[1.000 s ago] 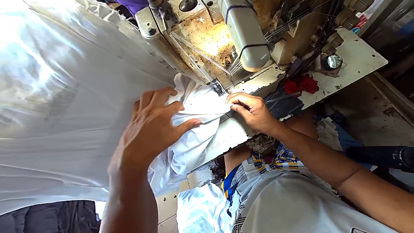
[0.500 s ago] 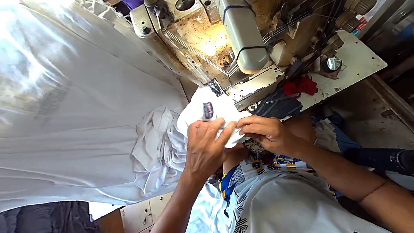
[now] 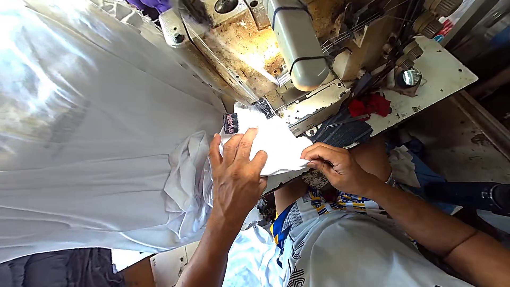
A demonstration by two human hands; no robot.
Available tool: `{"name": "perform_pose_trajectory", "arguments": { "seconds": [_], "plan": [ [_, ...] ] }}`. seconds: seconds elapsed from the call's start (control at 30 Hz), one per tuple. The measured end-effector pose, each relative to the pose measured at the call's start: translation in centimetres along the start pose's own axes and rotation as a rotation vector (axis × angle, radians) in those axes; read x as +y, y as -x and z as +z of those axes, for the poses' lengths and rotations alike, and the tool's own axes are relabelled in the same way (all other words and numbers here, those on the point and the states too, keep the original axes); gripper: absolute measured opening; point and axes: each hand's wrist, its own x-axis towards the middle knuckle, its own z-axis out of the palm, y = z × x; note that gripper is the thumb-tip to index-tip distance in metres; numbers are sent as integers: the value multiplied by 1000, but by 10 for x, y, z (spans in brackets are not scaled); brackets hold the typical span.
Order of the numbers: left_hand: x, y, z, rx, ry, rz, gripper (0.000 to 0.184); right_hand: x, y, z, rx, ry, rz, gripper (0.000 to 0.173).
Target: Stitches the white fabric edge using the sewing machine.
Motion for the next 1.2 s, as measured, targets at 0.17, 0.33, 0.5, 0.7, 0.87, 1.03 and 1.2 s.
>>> {"name": "perform_pose_trajectory", "arguments": {
  "seconds": [0.17, 0.33, 0.5, 0.7, 0.87, 1.03, 1.2],
  "plan": [
    [-13, -12, 1, 8, -6, 0, 9, 7, -13, 6, 50, -4, 12, 9],
    [-32, -31, -3, 8, -15, 5, 17, 14, -36, 11, 88, 11, 22, 10],
    [-56, -41, -3, 2, 29, 57, 20, 13, -58, 17, 102, -16, 34, 9],
    [-87, -40, -47, -259, 95, -36, 67, 23, -71, 18, 81, -79, -28, 12],
    [-75, -29, -79, -120, 198, 186, 41, 18, -77, 6, -64, 18, -98, 12],
    [-18, -15, -69, -95, 493, 316, 23, -6, -60, -5, -322, 98, -239, 15],
    [9, -9, -31, -9, 293, 194, 44, -7, -21, -3, -242, 110, -185, 16]
  ]
}}
